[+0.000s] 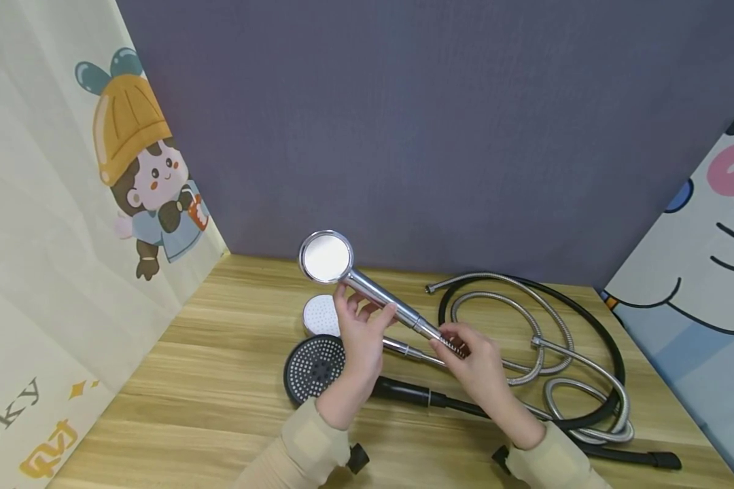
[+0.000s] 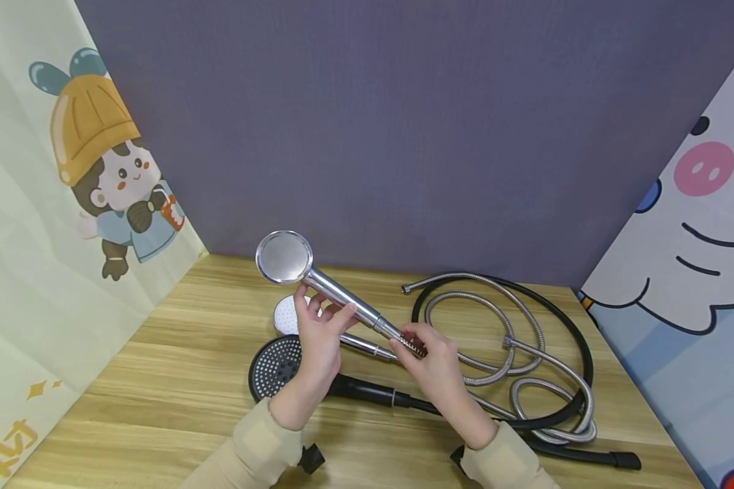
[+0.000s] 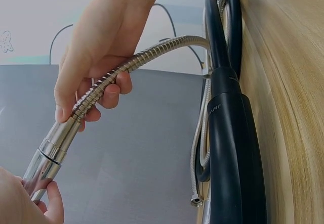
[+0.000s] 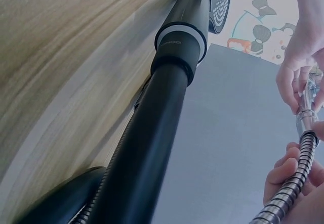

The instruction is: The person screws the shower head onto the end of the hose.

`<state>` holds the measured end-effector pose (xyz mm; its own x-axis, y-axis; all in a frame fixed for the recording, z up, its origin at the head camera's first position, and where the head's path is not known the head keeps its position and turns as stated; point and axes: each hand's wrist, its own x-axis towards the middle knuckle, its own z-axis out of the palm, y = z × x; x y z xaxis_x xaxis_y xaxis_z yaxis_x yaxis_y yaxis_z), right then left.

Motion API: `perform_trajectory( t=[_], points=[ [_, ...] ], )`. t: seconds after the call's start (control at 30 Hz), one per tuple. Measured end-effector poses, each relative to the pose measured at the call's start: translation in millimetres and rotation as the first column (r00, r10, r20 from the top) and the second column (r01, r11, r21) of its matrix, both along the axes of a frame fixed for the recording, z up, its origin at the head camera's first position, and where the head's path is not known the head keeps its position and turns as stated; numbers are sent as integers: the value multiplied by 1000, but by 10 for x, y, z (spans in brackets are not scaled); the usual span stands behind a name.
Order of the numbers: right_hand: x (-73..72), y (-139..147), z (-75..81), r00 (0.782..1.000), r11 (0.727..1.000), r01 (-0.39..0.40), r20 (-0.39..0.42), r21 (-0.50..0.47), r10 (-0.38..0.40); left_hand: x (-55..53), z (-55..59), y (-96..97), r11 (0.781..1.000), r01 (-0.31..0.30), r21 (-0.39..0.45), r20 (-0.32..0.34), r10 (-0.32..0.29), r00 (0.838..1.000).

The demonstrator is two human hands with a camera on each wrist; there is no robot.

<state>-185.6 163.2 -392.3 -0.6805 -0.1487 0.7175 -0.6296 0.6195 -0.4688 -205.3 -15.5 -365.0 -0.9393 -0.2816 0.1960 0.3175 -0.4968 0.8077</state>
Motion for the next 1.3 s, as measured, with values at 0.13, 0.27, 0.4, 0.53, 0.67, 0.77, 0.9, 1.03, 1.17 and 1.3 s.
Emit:
perform_trajectory(
  t=[0.13, 0.27, 0.4, 0.53, 0.67, 0.77, 0.9, 1.03, 1.17, 1.3],
  points=[
    [3, -1, 6, 1000, 1000, -2, -8, 4, 2, 5, 5, -3, 1000, 0, 3, -1, 0, 1000],
    [9, -9, 12, 1000, 1000, -2, -18, 3, 2, 5, 6, -10, 1000, 3, 4, -3, -3, 1000],
    [13, -18, 24, 1000, 1000, 4, -5, 0, -4, 0, 8, -16, 1000, 3, 3, -8, -3, 1000],
    [15, -20, 29, 1000, 1000, 18, 12, -3, -18, 1, 14, -20, 1000, 1, 11, -11, -1, 1000],
    [14, -24, 19, 999, 999, 44, 4, 4, -44, 9, 15, -17, 1000, 1, 17, -6, -1, 1000],
    [13, -32, 18, 998, 998, 64, 6, -3, -64, 13, 16, -11, 1000, 4, 19, 1, -4, 1000],
    [12, -38, 19, 997, 997, 78, 21, -21, -78, 17, 18, -4, 1000, 2, 22, 5, -2, 1000],
    [10, -34, 17, 997, 997, 71, 20, -25, -71, 16, 13, -2, 1000, -3, 22, 5, 3, 1000],
    [8, -26, 14, 998, 998, 57, 10, -23, -57, 15, 11, -5, 1000, 0, 23, 4, 0, 1000],
    [10, -21, 16, 999, 999, 49, -6, -15, -49, 13, 10, -4, 1000, 3, 25, 7, -3, 1000]
  ],
)
